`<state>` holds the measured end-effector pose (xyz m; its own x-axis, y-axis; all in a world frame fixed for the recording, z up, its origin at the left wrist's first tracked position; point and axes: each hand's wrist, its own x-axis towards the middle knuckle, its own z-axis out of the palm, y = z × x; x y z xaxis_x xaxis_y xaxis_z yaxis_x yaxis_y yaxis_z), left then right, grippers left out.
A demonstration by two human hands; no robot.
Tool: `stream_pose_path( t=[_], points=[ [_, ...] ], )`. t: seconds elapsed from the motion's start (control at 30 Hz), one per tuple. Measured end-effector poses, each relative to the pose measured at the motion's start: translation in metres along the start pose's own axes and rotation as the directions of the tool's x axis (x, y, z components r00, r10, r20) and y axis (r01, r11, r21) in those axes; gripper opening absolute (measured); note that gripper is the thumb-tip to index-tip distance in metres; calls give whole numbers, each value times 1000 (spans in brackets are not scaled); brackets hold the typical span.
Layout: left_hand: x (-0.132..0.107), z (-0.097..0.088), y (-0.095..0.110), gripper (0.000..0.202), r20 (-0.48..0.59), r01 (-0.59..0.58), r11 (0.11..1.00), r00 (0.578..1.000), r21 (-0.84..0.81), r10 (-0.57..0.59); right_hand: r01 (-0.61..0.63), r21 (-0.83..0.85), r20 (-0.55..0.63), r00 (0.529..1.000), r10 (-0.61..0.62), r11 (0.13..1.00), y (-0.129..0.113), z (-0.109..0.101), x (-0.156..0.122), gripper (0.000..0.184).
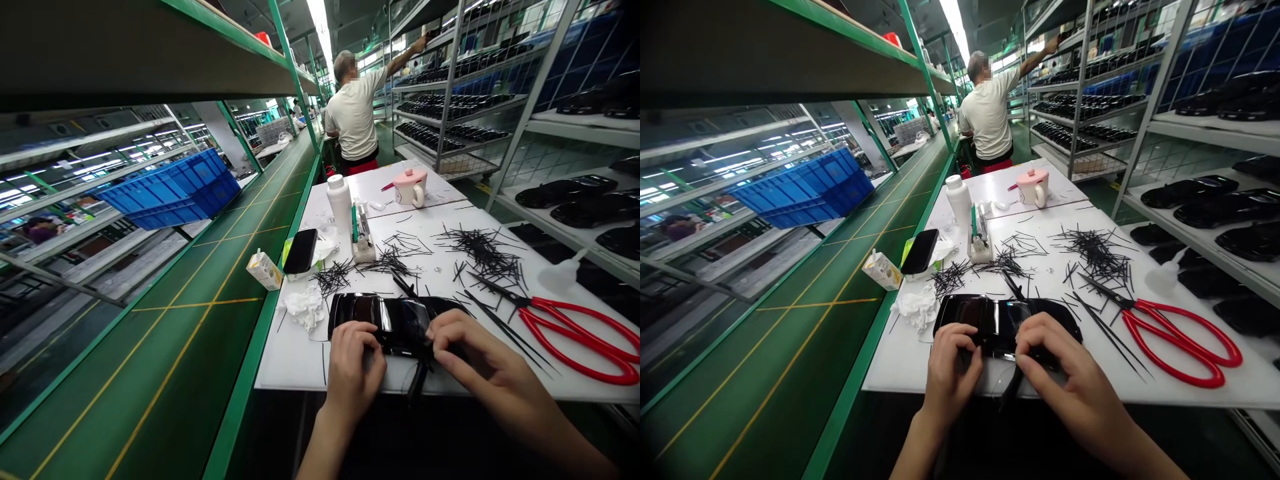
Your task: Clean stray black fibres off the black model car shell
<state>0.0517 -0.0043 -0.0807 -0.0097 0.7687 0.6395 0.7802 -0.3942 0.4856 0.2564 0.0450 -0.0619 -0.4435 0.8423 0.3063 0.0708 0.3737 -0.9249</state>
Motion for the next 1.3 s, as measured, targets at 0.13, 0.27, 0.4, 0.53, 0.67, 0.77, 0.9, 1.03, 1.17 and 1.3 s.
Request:
stream_pose_path(
  t=[0.13, 0.27, 0.4, 0.53, 0.67, 0.77, 0.9, 1.03, 1.17, 1.3],
  points=[
    [-2, 7, 4, 17, -50, 15, 1000, 999, -15, -15, 21, 3, 36, 999, -21, 1000, 0, -1, 0, 13],
    [1, 12, 4, 17, -65, 30, 999, 997, -36, -32, 38, -12, 32, 999, -38, 999, 1, -4, 1, 13],
    [1, 15, 2, 20, -89, 26, 998, 995, -59, -32, 194, -138, 54, 981, -188, 971, 11, -5, 10, 17],
    [-2, 17, 0, 20, -110, 30, 997, 993, -71, -38, 360, -376, 205, 931, -303, 854, 27, 3, 26, 31],
    [-4, 18, 0, 20, -121, 47, 996, 991, -71, -55, 441, -403, 262, 895, -361, 801, 33, 15, 36, 25],
    [-5, 19, 1, 21, -122, 63, 995, 990, -75, -72, 460, -405, 203, 888, -413, 790, 33, 20, 37, 22],
    [-5, 19, 0, 22, -116, 64, 994, 990, -88, -74, 469, -379, 213, 883, -418, 798, 32, 21, 34, 20],
    [-4, 19, -1, 23, -118, 59, 993, 991, -100, -71, 486, -395, 242, 874, -422, 780, 34, 21, 32, 24],
    [-5, 19, -1, 24, -118, 51, 994, 991, -97, -63, 517, -393, 227, 856, -464, 760, 37, 20, 31, 28],
    [-5, 20, -1, 22, -129, 53, 997, 990, -53, -60, 499, -378, 254, 866, -431, 780, 36, 14, 29, 24]
  ],
)
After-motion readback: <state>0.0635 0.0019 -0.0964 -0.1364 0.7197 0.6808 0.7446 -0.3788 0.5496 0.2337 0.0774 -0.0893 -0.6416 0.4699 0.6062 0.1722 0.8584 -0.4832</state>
